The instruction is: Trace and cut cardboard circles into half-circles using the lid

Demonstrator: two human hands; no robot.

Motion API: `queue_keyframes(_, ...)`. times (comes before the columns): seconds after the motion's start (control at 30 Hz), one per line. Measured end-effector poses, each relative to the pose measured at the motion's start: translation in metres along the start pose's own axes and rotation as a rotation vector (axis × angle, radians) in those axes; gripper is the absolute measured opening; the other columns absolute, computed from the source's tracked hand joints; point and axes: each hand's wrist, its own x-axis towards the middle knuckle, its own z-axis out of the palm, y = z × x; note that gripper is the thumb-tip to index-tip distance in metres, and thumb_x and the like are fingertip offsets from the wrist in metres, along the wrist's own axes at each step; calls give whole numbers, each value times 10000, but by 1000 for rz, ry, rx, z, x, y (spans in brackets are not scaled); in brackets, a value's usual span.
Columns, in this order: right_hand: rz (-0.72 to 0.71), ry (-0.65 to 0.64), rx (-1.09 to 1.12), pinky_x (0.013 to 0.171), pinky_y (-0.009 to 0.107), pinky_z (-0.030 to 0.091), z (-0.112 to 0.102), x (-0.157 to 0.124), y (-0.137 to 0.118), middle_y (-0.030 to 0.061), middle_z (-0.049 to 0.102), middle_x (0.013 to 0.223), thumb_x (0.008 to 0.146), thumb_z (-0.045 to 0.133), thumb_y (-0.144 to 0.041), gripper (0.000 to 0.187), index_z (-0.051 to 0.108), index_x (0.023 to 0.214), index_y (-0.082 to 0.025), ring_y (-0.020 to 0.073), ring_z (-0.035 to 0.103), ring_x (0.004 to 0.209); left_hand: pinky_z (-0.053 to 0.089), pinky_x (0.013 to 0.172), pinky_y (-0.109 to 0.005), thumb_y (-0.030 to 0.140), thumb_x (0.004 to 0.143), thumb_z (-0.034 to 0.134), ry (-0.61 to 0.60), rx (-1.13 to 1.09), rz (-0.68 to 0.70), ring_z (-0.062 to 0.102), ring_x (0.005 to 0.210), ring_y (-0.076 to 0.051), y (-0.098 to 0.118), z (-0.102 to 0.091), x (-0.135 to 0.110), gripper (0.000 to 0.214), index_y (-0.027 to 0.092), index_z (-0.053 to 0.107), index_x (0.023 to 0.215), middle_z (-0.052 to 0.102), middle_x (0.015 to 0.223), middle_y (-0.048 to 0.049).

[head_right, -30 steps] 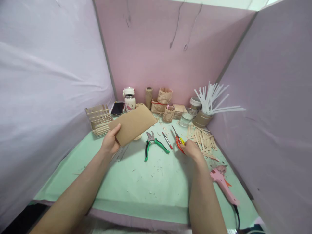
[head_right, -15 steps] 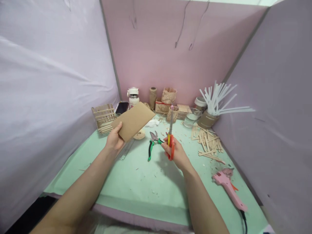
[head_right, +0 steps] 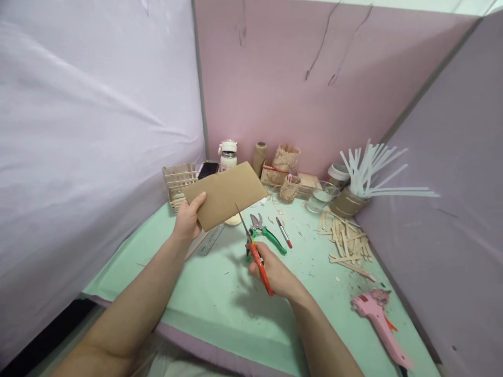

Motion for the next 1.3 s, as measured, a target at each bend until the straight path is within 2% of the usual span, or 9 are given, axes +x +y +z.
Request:
queue_keyframes(0.17,-7,7,3,688,335,461,0,-1,4,81,532,988,773,546,-711,673,520,1184,-178,212,511,813,567,845,-381,375,592,846,-44,42,-41,705,929,-273,-3,2,-5,489,157,656,986,754,917,-77)
queue_keyframes(0.4,3,-21,42,670,323,467,6,-2,7,82,517,994,765,454,-823,774,516,1177,-172,198,507,792,577,797,-351,355,636,830,-81,47,-49,710,881,-242,-9,-2,-4,453,162,661,1009,756,942,-73)
queue_keyframes(0.6,-42,11,49,651,312,467,10,0,14,32,501,891,798,378,-831,712,525,1089,-197,163,477,703,580,806,-370,363,643,826,-96,61,-60,712,911,-270,-10,-2,-5,450,152,663,1006,759,915,-85)
queue_keyframes(0.87,163,155,141,521,278,455,31,6,17,-22,483,673,863,427,-690,515,529,815,-187,124,470,538,582,800,-384,365,655,811,-131,100,-108,710,918,-285,-10,-2,-8,415,146,677,980,758,898,-93)
queue_keyframes(1.1,180,227,71,434,240,411,33,0,16,-39,485,622,885,465,-586,415,510,747,-197,107,471,478,581,806,-384,363,641,819,-125,105,-133,708,917,-284,-9,-1,-9,426,149,671,978,758,904,-93)
queue_keyframes(1.3,245,250,80,358,229,381,36,-2,9,-62,436,549,876,469,-598,430,443,668,-223,96,426,406,580,794,-388,384,628,828,-137,96,-162,711,883,-281,-9,1,-10,460,146,665,986,756,916,-100)
